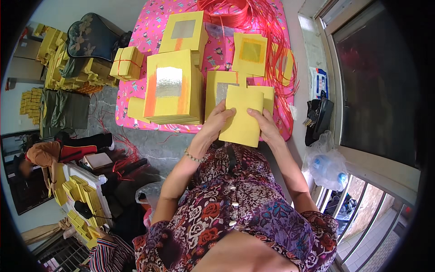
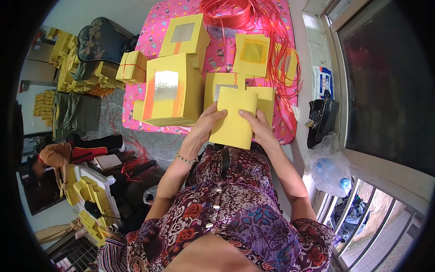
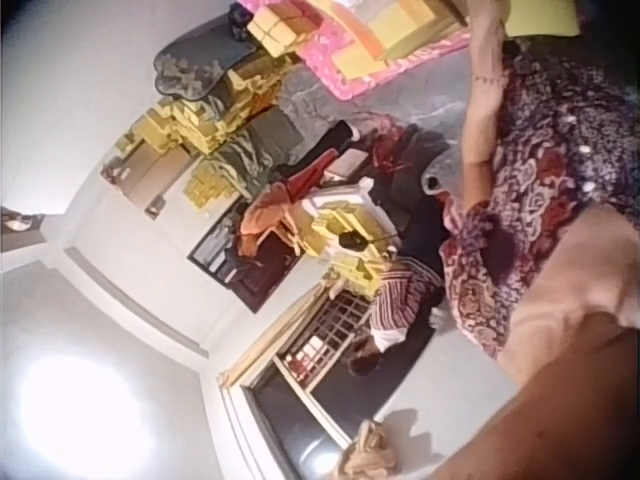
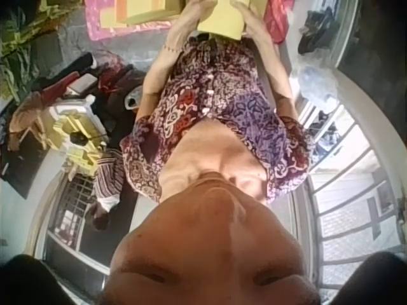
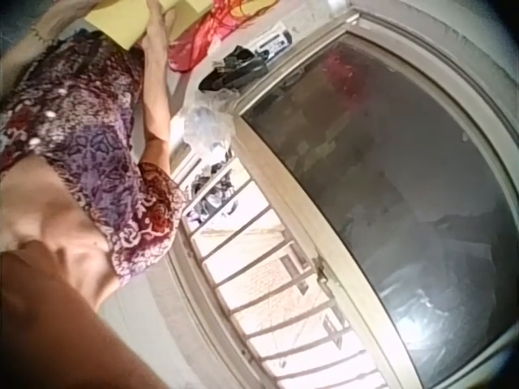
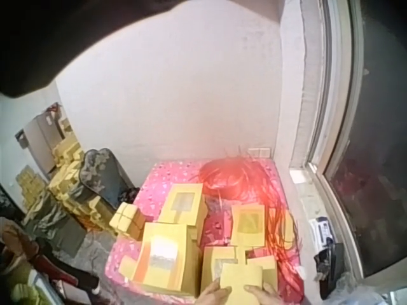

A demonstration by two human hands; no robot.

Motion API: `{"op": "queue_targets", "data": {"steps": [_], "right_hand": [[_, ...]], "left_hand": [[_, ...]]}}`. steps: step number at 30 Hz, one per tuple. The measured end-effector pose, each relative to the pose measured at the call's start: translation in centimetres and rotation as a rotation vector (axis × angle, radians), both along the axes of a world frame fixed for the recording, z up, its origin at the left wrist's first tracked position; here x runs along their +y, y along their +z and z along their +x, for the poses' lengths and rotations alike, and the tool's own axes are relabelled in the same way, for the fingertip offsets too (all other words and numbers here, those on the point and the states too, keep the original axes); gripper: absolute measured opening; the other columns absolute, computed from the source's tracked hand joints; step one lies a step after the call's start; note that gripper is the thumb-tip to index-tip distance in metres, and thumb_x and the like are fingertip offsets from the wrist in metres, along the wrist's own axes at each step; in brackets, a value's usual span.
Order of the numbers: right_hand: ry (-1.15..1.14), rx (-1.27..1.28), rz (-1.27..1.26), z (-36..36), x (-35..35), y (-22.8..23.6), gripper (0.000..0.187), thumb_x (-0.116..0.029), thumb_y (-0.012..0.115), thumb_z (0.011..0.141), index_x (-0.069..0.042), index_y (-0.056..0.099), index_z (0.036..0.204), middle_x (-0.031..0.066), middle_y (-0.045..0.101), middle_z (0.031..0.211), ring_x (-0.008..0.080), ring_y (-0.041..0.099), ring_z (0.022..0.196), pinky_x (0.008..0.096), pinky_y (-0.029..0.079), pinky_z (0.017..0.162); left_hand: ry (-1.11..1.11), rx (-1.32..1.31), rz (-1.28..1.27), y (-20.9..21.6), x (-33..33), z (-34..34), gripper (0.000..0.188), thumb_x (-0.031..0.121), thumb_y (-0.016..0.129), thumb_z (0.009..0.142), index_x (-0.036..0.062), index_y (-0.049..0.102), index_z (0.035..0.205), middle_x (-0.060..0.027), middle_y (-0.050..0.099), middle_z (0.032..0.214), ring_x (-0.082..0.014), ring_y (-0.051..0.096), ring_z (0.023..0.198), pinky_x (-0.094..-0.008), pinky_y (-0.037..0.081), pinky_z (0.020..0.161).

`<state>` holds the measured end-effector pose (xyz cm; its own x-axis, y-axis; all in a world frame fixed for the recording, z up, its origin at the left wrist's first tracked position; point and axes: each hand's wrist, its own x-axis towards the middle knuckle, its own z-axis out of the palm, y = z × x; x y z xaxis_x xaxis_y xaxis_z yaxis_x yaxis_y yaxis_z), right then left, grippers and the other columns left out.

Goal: Folding and stacking sheets of yellow paper decorated with metallic squares.

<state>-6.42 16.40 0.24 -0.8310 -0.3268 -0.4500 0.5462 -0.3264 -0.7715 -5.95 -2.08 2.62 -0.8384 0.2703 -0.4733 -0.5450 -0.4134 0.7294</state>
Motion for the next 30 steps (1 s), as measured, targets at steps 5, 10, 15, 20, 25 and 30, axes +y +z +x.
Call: {"op": "queue_targets", "data": {"steps": [5, 10, 15, 20, 25, 30], "right_hand": [[0.002, 0.024, -0.009, 0.1, 0.0, 0.2, 0.044, -0.021, 0.064, 0.091, 0.004, 0.051, 0.125, 0.0122, 0.063, 0.113, 0.0160, 0.063, 0.099, 0.0301, 0.054, 0.082], [-0.003, 0.244, 0.128, 0.6, -0.3, 0.5, 0.042, -0.016, 0.065, 0.090, 0.004, 0.051, 0.125, 0.0116, 0.064, 0.114, 0.0157, 0.063, 0.099, 0.0300, 0.053, 0.084], [-0.026, 0.305, 0.105, 1.2, -0.1, 1.3, 0.043, -0.014, 0.067, 0.089, 0.003, 0.052, 0.125, 0.0105, 0.065, 0.113, 0.0153, 0.063, 0.100, 0.0304, 0.052, 0.085], [-0.029, 0.366, 0.132, 1.5, 0.4, 2.2, 0.044, -0.012, 0.069, 0.087, 0.003, 0.052, 0.125, 0.0103, 0.065, 0.113, 0.0152, 0.063, 0.100, 0.0307, 0.052, 0.085], [-0.032, 0.457, 0.191, 1.9, 0.5, 3.5, 0.043, -0.012, 0.069, 0.087, 0.003, 0.053, 0.124, 0.0094, 0.066, 0.111, 0.0146, 0.063, 0.098, 0.0305, 0.052, 0.085], [-0.056, 0.476, 0.175, 2.1, 0.4, 4.6, 0.041, -0.012, 0.069, 0.087, 0.002, 0.055, 0.122, 0.0090, 0.066, 0.110, 0.0140, 0.063, 0.098, 0.0298, 0.052, 0.084]], "left_hand": [[-0.023, 0.034, 0.016, -0.2, -0.2, -0.1, 0.042, 0.004, 0.051, 0.095, -0.0028, 0.041, 0.135, -0.0124, 0.059, 0.122, -0.0175, 0.060, 0.106, -0.0296, 0.050, 0.088], [0.016, 0.134, -0.069, -0.7, 0.4, 0.9, 0.043, 0.005, 0.052, 0.096, -0.0028, 0.038, 0.136, -0.0120, 0.058, 0.123, -0.0159, 0.058, 0.109, -0.0295, 0.049, 0.090], [0.091, 0.308, -0.148, 0.9, 1.8, 2.5, 0.048, 0.008, 0.053, 0.098, -0.0008, 0.033, 0.141, -0.0103, 0.056, 0.126, -0.0141, 0.055, 0.111, -0.0288, 0.046, 0.092], [0.125, 0.446, -0.242, 1.5, 2.4, 3.6, 0.045, 0.008, 0.051, 0.099, -0.0013, 0.032, 0.138, -0.0102, 0.053, 0.124, -0.0134, 0.050, 0.113, -0.0272, 0.042, 0.094], [0.107, 0.495, -0.269, 2.1, 2.4, 3.8, 0.043, 0.008, 0.052, 0.099, -0.0012, 0.034, 0.137, -0.0103, 0.054, 0.121, -0.0134, 0.051, 0.108, -0.0276, 0.044, 0.091], [0.120, 0.547, -0.340, 2.3, 2.6, 3.8, 0.041, 0.009, 0.053, 0.098, -0.0015, 0.036, 0.134, -0.0115, 0.056, 0.118, -0.0138, 0.053, 0.105, -0.0282, 0.045, 0.087]]}}
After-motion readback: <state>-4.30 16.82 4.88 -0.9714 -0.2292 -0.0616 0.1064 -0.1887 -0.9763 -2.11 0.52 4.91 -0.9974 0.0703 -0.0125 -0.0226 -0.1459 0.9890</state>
